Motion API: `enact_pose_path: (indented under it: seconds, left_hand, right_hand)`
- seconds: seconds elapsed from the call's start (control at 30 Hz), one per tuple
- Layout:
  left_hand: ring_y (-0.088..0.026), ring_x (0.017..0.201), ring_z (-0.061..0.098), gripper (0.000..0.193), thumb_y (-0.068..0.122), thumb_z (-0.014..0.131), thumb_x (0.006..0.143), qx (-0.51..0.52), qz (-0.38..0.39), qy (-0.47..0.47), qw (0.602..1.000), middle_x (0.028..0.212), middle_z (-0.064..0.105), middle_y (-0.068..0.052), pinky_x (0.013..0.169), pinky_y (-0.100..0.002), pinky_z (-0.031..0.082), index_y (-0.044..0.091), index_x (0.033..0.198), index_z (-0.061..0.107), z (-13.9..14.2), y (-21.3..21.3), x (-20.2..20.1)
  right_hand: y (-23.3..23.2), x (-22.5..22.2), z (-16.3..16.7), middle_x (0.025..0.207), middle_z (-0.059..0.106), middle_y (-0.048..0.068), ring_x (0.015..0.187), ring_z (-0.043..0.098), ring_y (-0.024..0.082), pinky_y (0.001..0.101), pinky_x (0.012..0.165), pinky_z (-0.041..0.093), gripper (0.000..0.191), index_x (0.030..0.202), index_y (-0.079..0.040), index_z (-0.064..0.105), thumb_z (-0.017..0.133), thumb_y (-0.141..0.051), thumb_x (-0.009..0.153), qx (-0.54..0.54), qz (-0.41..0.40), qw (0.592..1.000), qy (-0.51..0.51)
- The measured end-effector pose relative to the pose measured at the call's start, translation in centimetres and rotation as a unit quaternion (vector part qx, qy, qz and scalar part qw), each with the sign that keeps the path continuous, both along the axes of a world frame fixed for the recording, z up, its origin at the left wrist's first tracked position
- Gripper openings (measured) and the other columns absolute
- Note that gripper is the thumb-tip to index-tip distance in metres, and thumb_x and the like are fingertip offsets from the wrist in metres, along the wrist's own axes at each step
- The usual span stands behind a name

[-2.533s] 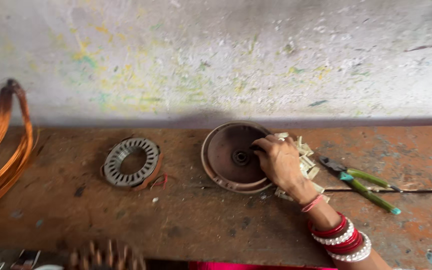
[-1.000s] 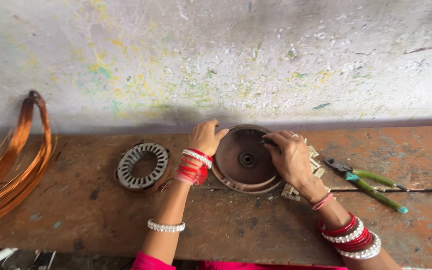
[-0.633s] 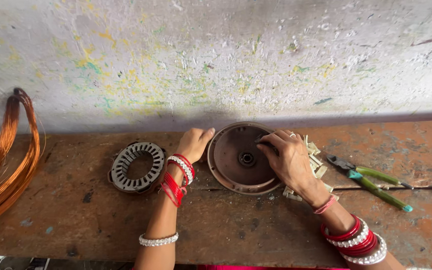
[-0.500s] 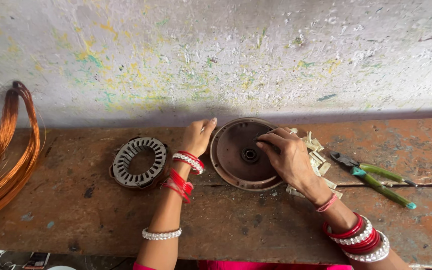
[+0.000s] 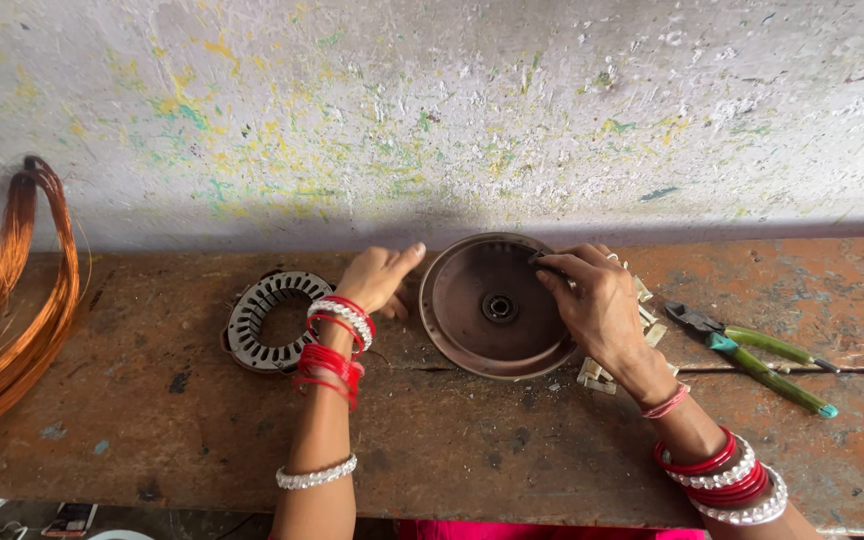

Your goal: The person scrubs the interior of a circular metal motor housing with a green abrasive pad, repeatedly rotating the housing to reach different areas. The person also briefly flips the housing over to inspect the exterior before returning to scrub the interior.

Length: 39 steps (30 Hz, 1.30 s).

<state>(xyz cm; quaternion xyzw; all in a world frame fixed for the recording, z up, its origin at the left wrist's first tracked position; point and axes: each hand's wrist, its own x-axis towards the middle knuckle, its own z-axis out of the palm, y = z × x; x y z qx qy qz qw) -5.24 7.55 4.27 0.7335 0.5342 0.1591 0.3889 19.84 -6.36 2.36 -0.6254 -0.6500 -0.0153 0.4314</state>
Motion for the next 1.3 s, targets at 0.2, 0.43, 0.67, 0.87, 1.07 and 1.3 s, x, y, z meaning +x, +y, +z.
enact_pose_path:
  seconds: [0.2, 0.43, 0.67, 0.87, 1.07, 1.3]
  left_hand:
    - [-0.033, 0.091, 0.074, 0.061, 0.059, 0.054, 0.094, 0.21, 0.043, -0.068, 0.974, 0.092, 0.076, -0.019, 0.079, -0.045, 0.056, 0.004, 0.099, 0.078, -2.8, 0.5, 2.8]
    - [-0.026, 0.079, 0.076, 0.045, 0.043, 0.077, 0.081, 0.215, 0.038, -0.155, 0.963, 0.086, 0.078, -0.015, 0.074, -0.039, 0.057, 0.003, 0.1, 0.077, -5.3, -0.7, 5.2]
    - [-0.017, 0.066, 0.07, 0.031, 0.023, 0.079, 0.082, 0.272, 0.057, -0.248, 0.928, 0.084, 0.077, -0.008, 0.06, -0.032, 0.053, 0.002, 0.105, 0.076, -4.7, -1.2, 6.0]
    - [-0.011, 0.074, 0.074, 0.022, 0.007, 0.075, 0.086, 0.298, 0.088, -0.361, 0.879, 0.089, 0.078, -0.005, 0.067, -0.027, 0.058, 0.002, 0.108, 0.076, -3.3, -1.7, 4.8]
    - [-0.015, 0.072, 0.071, 0.027, 0.003, 0.076, 0.085, 0.325, 0.116, -0.341, 0.874, 0.085, 0.078, -0.011, 0.066, -0.029, 0.055, -0.001, 0.112, 0.076, -1.9, -3.5, 5.5]
    - [-0.012, 0.084, 0.076, 0.028, 0.0, 0.075, 0.087, 0.378, 0.071, -0.37, 0.846, 0.095, 0.079, -0.011, 0.076, -0.027, 0.061, -0.003, 0.115, 0.072, -1.1, -6.0, 5.9]
  right_hand:
    - [-0.4, -0.3, 0.0, 0.097, 0.073, 0.012, 0.085, 0.069, 0.03, 0.0407, 0.075, 0.054, 0.018, 0.104, -0.004, 0.078, 0.076, -0.014, 0.089, 0.04, 0.03, 0.998, -0.038]
    - [-0.4, -0.6, -0.1, 0.099, 0.074, 0.012, 0.091, 0.068, 0.031, 0.0429, 0.08, 0.055, 0.019, 0.103, -0.005, 0.079, 0.077, -0.013, 0.086, 0.025, 0.041, 0.997, -0.068]
    - [-0.2, -0.3, -0.6, 0.102, 0.074, 0.012, 0.096, 0.066, 0.032, 0.0437, 0.082, 0.055, 0.024, 0.107, -0.003, 0.078, 0.075, -0.007, 0.083, 0.027, 0.043, 0.995, -0.081]
    - [0.0, -0.8, -1.4, 0.101, 0.072, 0.008, 0.09, 0.06, 0.026, 0.0417, 0.079, 0.052, 0.022, 0.106, -0.007, 0.079, 0.075, -0.011, 0.084, 0.034, 0.026, 0.988, -0.148]
    - [0.9, -0.1, -2.9, 0.104, 0.07, 0.01, 0.085, 0.053, 0.027, 0.0414, 0.073, 0.048, 0.025, 0.109, -0.006, 0.079, 0.072, -0.008, 0.085, 0.07, -0.009, 0.973, -0.221]
    - [0.7, -4.6, -5.3, 0.094, 0.067, 0.007, 0.085, 0.052, 0.025, 0.031, 0.071, 0.058, 0.047, 0.108, -0.008, 0.079, 0.059, 0.014, 0.073, -0.025, 0.045, 0.998, -0.047]
